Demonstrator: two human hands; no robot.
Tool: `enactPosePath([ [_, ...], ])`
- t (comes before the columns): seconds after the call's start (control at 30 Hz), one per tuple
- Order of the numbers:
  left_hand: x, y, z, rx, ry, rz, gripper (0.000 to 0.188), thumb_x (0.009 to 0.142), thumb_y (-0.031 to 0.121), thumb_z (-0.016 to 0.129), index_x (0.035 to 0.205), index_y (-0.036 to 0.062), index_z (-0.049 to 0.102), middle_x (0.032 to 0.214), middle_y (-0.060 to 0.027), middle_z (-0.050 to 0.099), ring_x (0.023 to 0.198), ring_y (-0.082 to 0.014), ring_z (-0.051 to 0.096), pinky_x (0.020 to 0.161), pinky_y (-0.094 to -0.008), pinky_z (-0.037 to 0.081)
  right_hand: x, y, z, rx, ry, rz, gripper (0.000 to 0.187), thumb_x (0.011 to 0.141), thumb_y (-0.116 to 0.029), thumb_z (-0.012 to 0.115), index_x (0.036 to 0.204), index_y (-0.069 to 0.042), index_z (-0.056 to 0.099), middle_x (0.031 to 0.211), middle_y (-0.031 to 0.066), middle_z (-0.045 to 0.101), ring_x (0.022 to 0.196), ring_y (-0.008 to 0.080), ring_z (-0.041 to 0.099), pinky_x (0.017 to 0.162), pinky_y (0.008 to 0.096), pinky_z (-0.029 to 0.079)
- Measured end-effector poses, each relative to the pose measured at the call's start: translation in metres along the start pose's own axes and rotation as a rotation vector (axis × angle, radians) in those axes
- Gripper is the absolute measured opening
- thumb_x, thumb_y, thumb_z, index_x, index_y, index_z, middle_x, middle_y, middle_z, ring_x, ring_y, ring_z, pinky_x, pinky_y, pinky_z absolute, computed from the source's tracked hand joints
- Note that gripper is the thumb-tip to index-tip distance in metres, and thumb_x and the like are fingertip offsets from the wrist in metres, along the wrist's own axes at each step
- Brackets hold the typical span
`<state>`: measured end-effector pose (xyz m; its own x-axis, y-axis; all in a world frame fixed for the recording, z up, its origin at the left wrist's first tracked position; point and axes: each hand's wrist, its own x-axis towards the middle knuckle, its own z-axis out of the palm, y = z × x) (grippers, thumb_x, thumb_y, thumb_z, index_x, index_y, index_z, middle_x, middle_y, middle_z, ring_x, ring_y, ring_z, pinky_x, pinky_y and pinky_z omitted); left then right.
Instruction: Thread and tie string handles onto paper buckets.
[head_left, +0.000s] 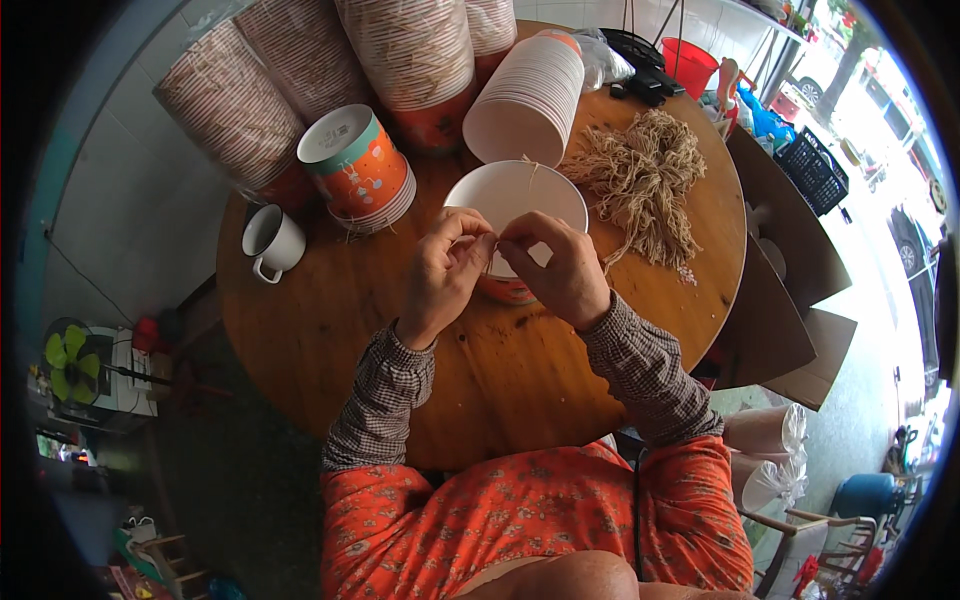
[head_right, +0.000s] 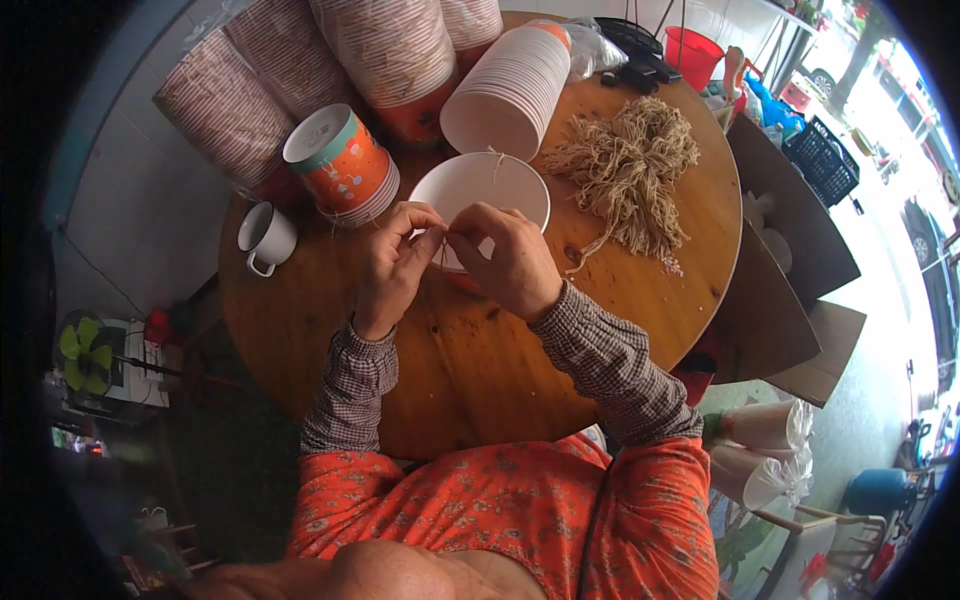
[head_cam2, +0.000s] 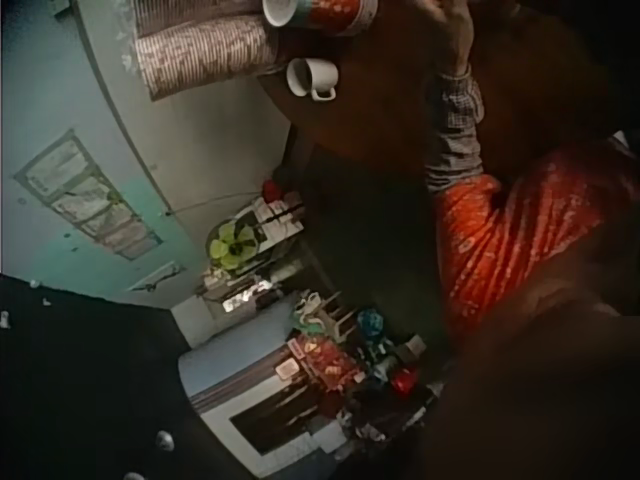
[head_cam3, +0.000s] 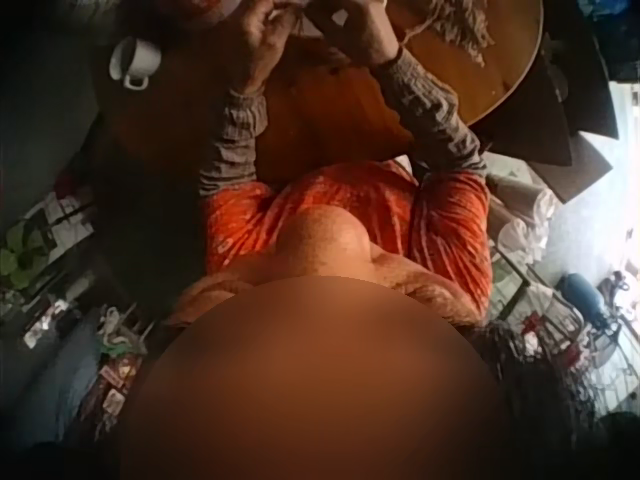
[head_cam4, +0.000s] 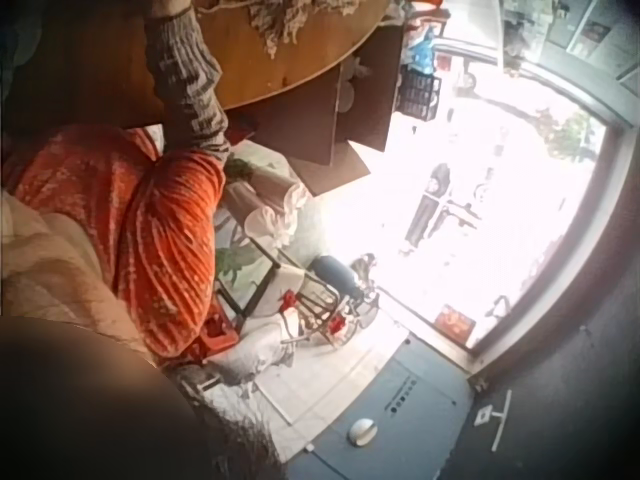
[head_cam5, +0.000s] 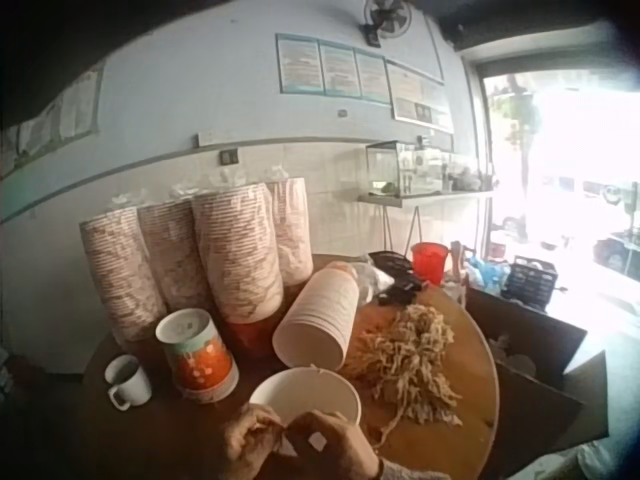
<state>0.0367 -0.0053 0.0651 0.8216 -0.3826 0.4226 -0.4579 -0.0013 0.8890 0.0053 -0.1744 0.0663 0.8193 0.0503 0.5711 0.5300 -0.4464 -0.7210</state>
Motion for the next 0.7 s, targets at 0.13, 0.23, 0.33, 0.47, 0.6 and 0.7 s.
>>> enactPosePath([
  [0.13,0.0012,-0.006,-0.0018,0.048,0.011,0.04,0.005,0.093,0.004,0.057,0.094,-0.0012,0.057,0.103,-0.0048,0.053,0.075,-0.0074,0.057,0.064,-0.0211,0.049,-0.0001,-0.0018,-0.0007,0.025,-0.019,-0.013,0.01,0.079,-0.007,0.066,0.085,-0.004,0.06,0.075,0.0076,0.066,0.073,0.0235,0.065,0.071,0.0347,0.051],
  [0.23,0.0001,0.0,-0.0003,0.037,-0.001,0.015,0.004,0.092,0.002,0.056,0.094,-0.0016,0.056,0.103,-0.0049,0.053,0.075,-0.0071,0.058,0.064,-0.0211,0.049,-0.0004,-0.0008,-0.0008,0.011,-0.036,-0.027,0.008,0.078,-0.006,0.065,0.083,-0.005,0.059,0.074,0.0066,0.065,0.071,0.0226,0.064,0.071,0.034,0.05],
  [0.33,0.0004,0.0011,0.0001,0.044,0.014,0.01,0.003,0.091,0.001,0.056,0.093,-0.0018,0.057,0.102,-0.0048,0.053,0.076,-0.0069,0.058,0.064,-0.0213,0.049,-0.0006,-0.0009,0.0001,0.035,-0.032,-0.033,0.01,0.078,-0.006,0.066,0.083,-0.005,0.058,0.073,0.0065,0.064,0.071,0.0221,0.064,0.071,0.0334,0.049],
  [0.47,0.0009,0.0008,-0.0013,0.046,0.009,0.023,0.003,0.091,0.001,0.056,0.091,-0.0021,0.057,0.099,-0.004,0.054,0.076,-0.0066,0.058,0.064,-0.0212,0.049,-0.0013,0.0009,0.0024,0.02,0.002,-0.047,0.012,0.078,-0.007,0.067,0.085,-0.005,0.057,0.074,0.0076,0.064,0.069,0.0244,0.062,0.07,0.0341,0.049],
  [0.6,0.0006,-0.0003,-0.0026,0.072,0.005,-0.014,0.003,0.089,0.001,0.058,0.089,-0.0016,0.058,0.096,-0.0032,0.055,0.075,-0.0063,0.056,0.064,-0.0207,0.047,-0.001,0.0019,-0.0013,-0.033,-0.073,-0.08,0.014,0.077,-0.001,0.067,0.087,-0.002,0.057,0.077,0.0081,0.064,0.074,0.0223,0.063,0.07,0.0339,0.051],
  [0.7,0.0006,-0.0026,-0.0017,0.085,0.01,-0.014,0.003,0.088,0.002,0.059,0.089,-0.0011,0.059,0.095,-0.0031,0.056,0.076,-0.0067,0.055,0.064,-0.0208,0.046,-0.0012,0.004,-0.0014,-0.028,-0.091,-0.069,0.014,0.076,-0.001,0.066,0.085,-0.002,0.056,0.076,0.008,0.062,0.073,0.0226,0.062,0.068,0.0334,0.051],
])
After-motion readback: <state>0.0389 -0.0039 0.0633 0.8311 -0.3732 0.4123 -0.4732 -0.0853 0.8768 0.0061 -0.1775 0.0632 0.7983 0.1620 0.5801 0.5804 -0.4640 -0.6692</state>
